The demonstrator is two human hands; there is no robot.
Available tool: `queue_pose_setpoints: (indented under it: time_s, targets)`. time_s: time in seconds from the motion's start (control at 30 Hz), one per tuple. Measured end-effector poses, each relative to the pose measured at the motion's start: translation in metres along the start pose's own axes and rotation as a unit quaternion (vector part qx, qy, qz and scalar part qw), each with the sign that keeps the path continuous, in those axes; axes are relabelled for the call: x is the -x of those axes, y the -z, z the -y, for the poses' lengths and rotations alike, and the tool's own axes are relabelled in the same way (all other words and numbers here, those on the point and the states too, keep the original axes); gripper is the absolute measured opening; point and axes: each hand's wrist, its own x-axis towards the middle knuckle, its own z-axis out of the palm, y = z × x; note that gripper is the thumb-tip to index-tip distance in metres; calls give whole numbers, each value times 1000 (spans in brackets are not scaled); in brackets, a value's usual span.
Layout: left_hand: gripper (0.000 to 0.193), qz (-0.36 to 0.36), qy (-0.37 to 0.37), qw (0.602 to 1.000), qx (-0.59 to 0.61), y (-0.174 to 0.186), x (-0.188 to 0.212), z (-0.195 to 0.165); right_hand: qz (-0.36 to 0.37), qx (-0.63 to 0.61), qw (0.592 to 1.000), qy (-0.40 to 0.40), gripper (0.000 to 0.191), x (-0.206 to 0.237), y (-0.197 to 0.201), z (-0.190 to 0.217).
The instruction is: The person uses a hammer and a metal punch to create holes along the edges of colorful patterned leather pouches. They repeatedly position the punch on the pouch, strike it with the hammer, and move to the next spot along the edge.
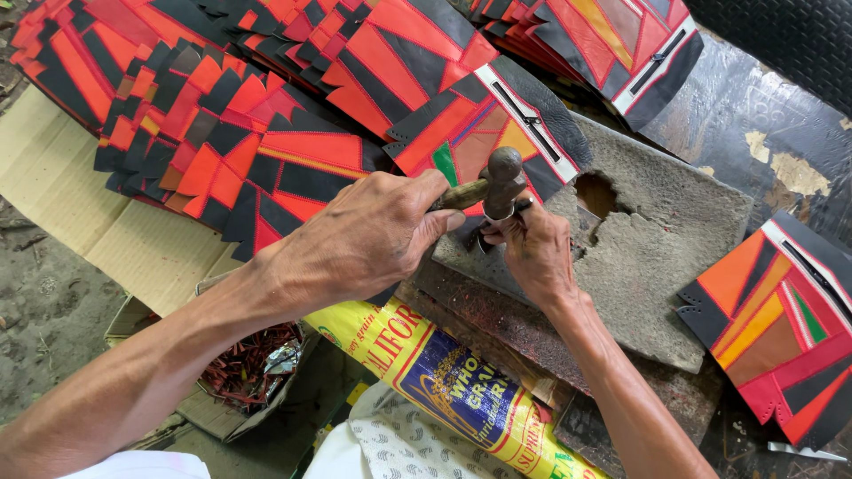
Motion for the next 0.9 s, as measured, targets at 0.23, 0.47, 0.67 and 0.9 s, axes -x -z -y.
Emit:
queue_pose_setpoints:
  time_s: [0.23,0.47,0.67,0.9]
  targets:
    - [23,-85,-132,985,78,21,-1,-33,0,73,994,85,5,2,-5,-13]
    - [35,-74,-81,993,51,5,-11,-42,-28,155,969,191,13,1,-10,-19]
    - [27,-32,-10,999,24,-21,6,14,-58,20,998,-22,16,3,-11,-26]
    - [40,-168,189,956,150,-84,-8,65,-80,-297,951,-45,23,11,-10,-45]
